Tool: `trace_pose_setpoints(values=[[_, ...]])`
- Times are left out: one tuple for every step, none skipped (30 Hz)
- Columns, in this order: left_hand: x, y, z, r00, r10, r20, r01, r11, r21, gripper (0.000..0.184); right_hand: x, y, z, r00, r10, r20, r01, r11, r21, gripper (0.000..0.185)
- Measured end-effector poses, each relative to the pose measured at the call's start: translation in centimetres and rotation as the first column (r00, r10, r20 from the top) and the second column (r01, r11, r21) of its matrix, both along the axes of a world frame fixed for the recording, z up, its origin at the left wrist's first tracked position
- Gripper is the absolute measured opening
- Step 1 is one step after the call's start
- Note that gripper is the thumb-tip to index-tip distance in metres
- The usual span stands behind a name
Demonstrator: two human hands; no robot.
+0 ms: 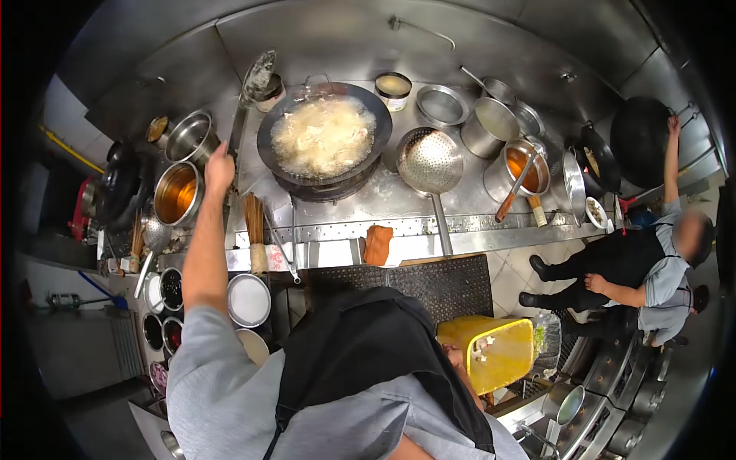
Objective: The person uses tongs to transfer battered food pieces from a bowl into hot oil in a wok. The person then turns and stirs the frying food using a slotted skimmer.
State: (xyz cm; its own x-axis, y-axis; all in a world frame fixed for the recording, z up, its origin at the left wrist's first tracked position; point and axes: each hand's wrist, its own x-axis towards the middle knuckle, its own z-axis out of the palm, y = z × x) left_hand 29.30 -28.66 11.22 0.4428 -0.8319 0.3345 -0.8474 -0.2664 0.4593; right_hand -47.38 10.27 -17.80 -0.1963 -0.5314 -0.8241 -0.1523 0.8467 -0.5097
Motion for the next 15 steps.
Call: trace_pose_setpoints(values=[[-0.9,-1.6,2.3,0.997,0.068,0.024,-0.07,0.993,0.097,0.048,-0.7,1.0,-1.5,0.982,0.179,-0.058,-0.184,0.979,-0.092,0.023],[0.6,-4.2,1.8,0.993,0.09,0.083,-0.104,0.976,0.191,0.049,-0.1,1.2,-0.5,0.972,0.218,-0.092,-0.227,0.968,-0.106,0.025],[1.9,-6.8,1.0,0.986,0.097,0.136,-0.129,0.959,0.253,0.05,0.5,1.3,0.6,0.976,0.19,-0.105,-0.199,0.977,-0.08,0.026],[3.1,-9.2,0.0,0.976,0.101,0.191,-0.158,0.937,0.311,0.05,1.2,1.2,2.1,0.98,0.162,-0.118,-0.169,0.984,-0.056,0.027],[4.0,-10.7,-0.7,0.963,0.103,0.247,-0.191,0.911,0.366,0.051,3.4,-0.2,6.1,0.991,0.068,-0.114,-0.067,0.998,0.005,0.027],[4.1,-11.4,-0.5,0.965,0.115,0.236,-0.198,0.909,0.367,0.051,4.8,-1.0,8.2,0.993,-0.025,-0.116,0.033,0.997,0.068,0.028],[4.0,-12.2,-0.2,0.966,0.128,0.226,-0.206,0.907,0.367,0.052,4.6,-0.6,7.6,0.993,-0.05,-0.105,0.057,0.996,0.067,0.028],[3.4,-12.6,0.8,0.966,0.141,0.215,-0.213,0.907,0.363,0.052,4.4,-0.4,6.9,0.993,-0.076,-0.092,0.082,0.995,0.062,0.028],[2.9,-12.6,1.9,0.973,0.158,0.17,-0.208,0.92,0.332,0.052,4.2,-0.3,6.3,0.991,-0.106,-0.078,0.11,0.992,0.056,0.028],[1.8,-11.5,3.4,0.977,0.172,0.124,-0.202,0.932,0.3,0.052,4.4,-0.4,6.2,0.992,-0.097,-0.081,0.102,0.993,0.058,0.027],[1.1,-10.2,4.1,0.98,0.184,0.077,-0.198,0.943,0.267,0.052,4.7,-0.7,6.6,0.992,-0.088,-0.086,0.093,0.994,0.06,0.027],[1.1,-9.0,3.6,0.994,0.112,0.013,-0.112,0.986,0.122,0.051,5.0,-0.9,7.0,0.993,-0.079,-0.089,0.084,0.995,0.061,0.027],[1.6,-7.7,2.8,0.999,0.029,-0.038,-0.031,0.999,-0.033,0.051,5.1,-1.0,6.7,0.991,-0.107,-0.076,0.113,0.991,0.073,0.027],[1.9,-6.5,2.1,0.995,-0.061,-0.073,0.046,0.98,-0.194,0.051,5.5,-1.4,6.7,0.989,-0.136,-0.059,0.141,0.987,0.081,0.028],[2.1,-5.3,1.0,0.983,-0.178,-0.045,0.155,0.934,-0.323,0.052,5.7,-1.8,6.2,0.985,-0.165,-0.041,0.168,0.982,0.089,0.028]])
